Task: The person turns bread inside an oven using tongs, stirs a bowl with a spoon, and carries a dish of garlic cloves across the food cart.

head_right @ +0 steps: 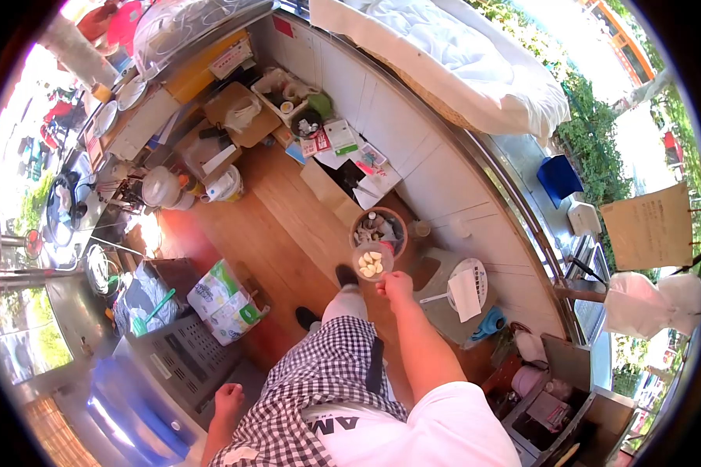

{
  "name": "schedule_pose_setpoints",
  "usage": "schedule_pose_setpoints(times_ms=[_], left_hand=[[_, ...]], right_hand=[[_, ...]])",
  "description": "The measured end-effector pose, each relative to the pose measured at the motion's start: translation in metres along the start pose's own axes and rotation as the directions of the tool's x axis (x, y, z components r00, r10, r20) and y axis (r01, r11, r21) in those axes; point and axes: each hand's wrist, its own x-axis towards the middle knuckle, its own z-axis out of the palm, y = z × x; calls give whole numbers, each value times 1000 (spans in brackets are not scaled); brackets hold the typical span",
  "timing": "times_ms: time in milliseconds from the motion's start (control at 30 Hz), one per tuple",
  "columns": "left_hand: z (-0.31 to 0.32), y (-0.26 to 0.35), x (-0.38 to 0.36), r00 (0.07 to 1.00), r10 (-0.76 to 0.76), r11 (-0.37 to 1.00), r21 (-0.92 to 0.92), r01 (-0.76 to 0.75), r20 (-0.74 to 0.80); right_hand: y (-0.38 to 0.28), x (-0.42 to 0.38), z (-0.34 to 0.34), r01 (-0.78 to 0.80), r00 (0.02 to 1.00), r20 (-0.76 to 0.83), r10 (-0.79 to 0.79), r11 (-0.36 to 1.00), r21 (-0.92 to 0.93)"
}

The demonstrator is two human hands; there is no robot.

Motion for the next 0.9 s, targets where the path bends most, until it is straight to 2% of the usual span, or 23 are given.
schedule_pose_setpoints(times_ms=[67,167,267,367,467,500,600,700,800,900], left_hand=[[7,22,10,999,-33,998,-53,33,0],[23,47,14,996,-89,996,-28,88,-32],[61,73,8,981,-193,981,1,193,-34],[100,81,8,986,-169,964,212,162,14],[132,111,4,973,-211,971,135,198,90],[140,117,5,967,-235,966,139,220,103],[154,132,9,956,-287,955,91,281,65],[161,147,14,926,-377,926,12,377,32],[163,140,16,915,-403,915,41,402,31],[168,135,16,898,-439,899,14,439,39]], right_hand=[[-11,28,0,-55,998,-25,57,995,88],[-24,78,3,-127,990,-43,134,982,140],[-38,142,8,-218,969,-98,228,971,97],[-55,207,16,-253,959,-97,265,960,123],[-54,281,12,-148,986,78,149,989,-18],[-78,284,29,-212,972,-67,224,966,151],[-84,339,42,-224,958,-115,262,937,267],[-68,408,42,-289,948,-65,313,926,241],[-69,456,53,-314,936,-62,346,902,296],[-95,455,72,-287,948,29,318,807,516]])
